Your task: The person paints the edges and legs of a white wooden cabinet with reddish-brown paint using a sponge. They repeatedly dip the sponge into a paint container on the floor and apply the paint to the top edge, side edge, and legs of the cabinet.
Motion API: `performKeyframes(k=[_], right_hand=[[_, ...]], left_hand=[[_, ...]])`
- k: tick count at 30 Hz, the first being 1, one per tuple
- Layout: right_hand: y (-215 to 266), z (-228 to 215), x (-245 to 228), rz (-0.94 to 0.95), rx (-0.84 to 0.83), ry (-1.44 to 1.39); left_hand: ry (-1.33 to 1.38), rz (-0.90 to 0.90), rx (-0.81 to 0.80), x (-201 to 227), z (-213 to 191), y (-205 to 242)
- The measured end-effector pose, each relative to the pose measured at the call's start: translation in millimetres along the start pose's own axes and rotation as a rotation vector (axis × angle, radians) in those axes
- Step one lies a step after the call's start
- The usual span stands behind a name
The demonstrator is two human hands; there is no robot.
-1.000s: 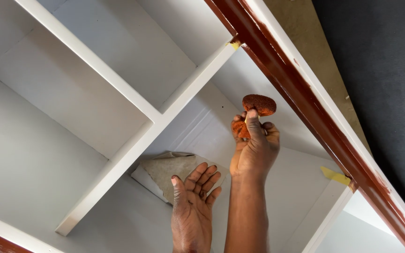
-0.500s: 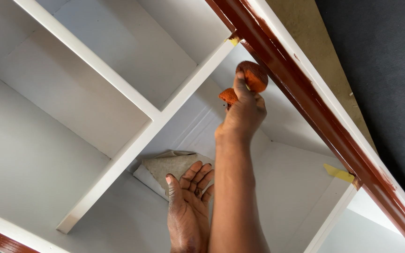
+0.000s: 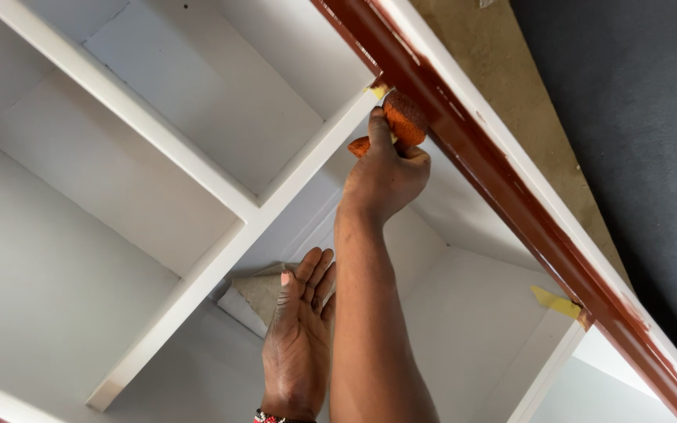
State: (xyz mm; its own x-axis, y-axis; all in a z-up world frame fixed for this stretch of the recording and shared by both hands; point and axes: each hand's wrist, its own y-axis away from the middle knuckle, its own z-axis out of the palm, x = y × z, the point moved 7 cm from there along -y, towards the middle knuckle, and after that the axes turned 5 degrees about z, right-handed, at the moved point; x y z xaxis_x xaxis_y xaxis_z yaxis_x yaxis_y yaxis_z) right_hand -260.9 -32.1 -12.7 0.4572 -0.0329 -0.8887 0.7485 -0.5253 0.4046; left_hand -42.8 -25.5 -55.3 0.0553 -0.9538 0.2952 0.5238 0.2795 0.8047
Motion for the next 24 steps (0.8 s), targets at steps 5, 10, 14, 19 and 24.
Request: performKeyframes(k=[5, 10, 14, 19, 24], right_hand=[[-1.9, -0.9, 3.5, -0.084, -0.003, 0.047], [-1.5, 1.0, 1.5, 0.004, 0.072, -0.08], [-3.1, 6.2, 4.8, 0.032, 0.05, -0.137], [-27.5, 4.2, 39.3, 0.178, 0.059, -0.206], [-34.3, -37.4, 65.3, 0.27, 0.064, -0.008]], left_hand=[[0.092, -0.078, 0.129, 13.9, 24.6, 5.0], [0.064, -0.116, 0.13, 7.2, 22.8, 0.0], [0.055, -0.118, 0.183, 11.3, 26.0, 3.4], [0.015, -0.112, 0.235, 8.2, 24.4, -0.6], [-0.065, -0.043, 0.28, 1.8, 18.2, -0.9]])
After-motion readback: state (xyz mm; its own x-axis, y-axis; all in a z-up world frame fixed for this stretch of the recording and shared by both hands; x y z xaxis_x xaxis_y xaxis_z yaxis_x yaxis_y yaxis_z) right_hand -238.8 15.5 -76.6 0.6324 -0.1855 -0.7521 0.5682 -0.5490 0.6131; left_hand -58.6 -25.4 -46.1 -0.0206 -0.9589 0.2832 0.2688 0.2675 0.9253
